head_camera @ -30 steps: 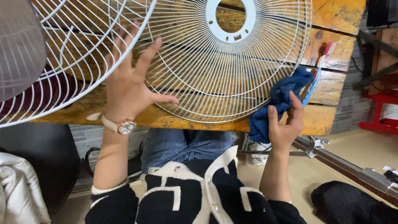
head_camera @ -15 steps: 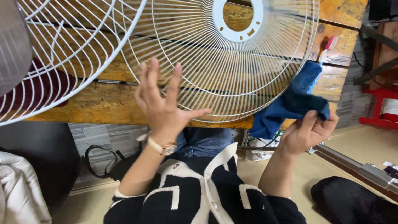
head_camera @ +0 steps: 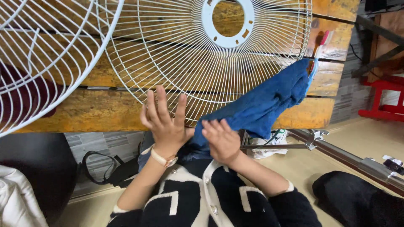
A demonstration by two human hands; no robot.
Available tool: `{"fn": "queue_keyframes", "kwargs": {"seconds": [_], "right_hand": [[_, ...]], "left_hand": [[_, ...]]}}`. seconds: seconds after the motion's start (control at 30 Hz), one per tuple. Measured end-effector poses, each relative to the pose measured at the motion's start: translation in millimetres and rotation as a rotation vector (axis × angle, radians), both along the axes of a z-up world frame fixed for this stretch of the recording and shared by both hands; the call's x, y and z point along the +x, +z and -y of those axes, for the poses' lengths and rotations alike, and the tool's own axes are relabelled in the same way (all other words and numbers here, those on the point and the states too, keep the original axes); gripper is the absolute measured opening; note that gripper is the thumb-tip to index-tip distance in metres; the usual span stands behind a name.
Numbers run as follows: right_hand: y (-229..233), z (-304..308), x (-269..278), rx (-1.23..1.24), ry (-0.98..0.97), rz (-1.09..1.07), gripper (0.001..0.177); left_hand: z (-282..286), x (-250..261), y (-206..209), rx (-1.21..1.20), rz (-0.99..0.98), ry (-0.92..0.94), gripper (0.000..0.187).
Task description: Clean the metal fan grill using a cloth and a toothbrush.
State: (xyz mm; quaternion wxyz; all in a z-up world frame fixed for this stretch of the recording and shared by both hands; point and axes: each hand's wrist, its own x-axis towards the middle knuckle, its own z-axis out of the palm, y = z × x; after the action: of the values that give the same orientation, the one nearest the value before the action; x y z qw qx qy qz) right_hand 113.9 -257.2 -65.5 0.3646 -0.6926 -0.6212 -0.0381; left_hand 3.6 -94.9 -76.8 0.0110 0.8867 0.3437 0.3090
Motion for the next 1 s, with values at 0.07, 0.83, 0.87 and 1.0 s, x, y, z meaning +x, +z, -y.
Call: {"fn": "queue_keyframes", "kwargs": {"seconds": [0.07,0.83,0.87,1.0], "right_hand": [[1.3,2.8,13.0,-0.001,0.049,0.047,0.035],[74.9,-95.2,69.8,-0.010,-0.094,0.128,0.033],[77.5,-100.5,68.4,-0.005,-0.118,0.104,0.031],[38.4,-68.0,47.1,0.042,-0.089,0.242,0.037]], "left_hand": [[-4.8,-10.6,2.7,-0.034,-0.022,-0.053,0.087],[-14.4,-12.4,31.5,-0.060,0.047,-0.169,0.075],[-15.1,-12.2,31.5,-0.053,0.051,-0.170,0.074],[-14.6,-14.4,29.6,-0.073,0.047,-0.182,0.078]]}}
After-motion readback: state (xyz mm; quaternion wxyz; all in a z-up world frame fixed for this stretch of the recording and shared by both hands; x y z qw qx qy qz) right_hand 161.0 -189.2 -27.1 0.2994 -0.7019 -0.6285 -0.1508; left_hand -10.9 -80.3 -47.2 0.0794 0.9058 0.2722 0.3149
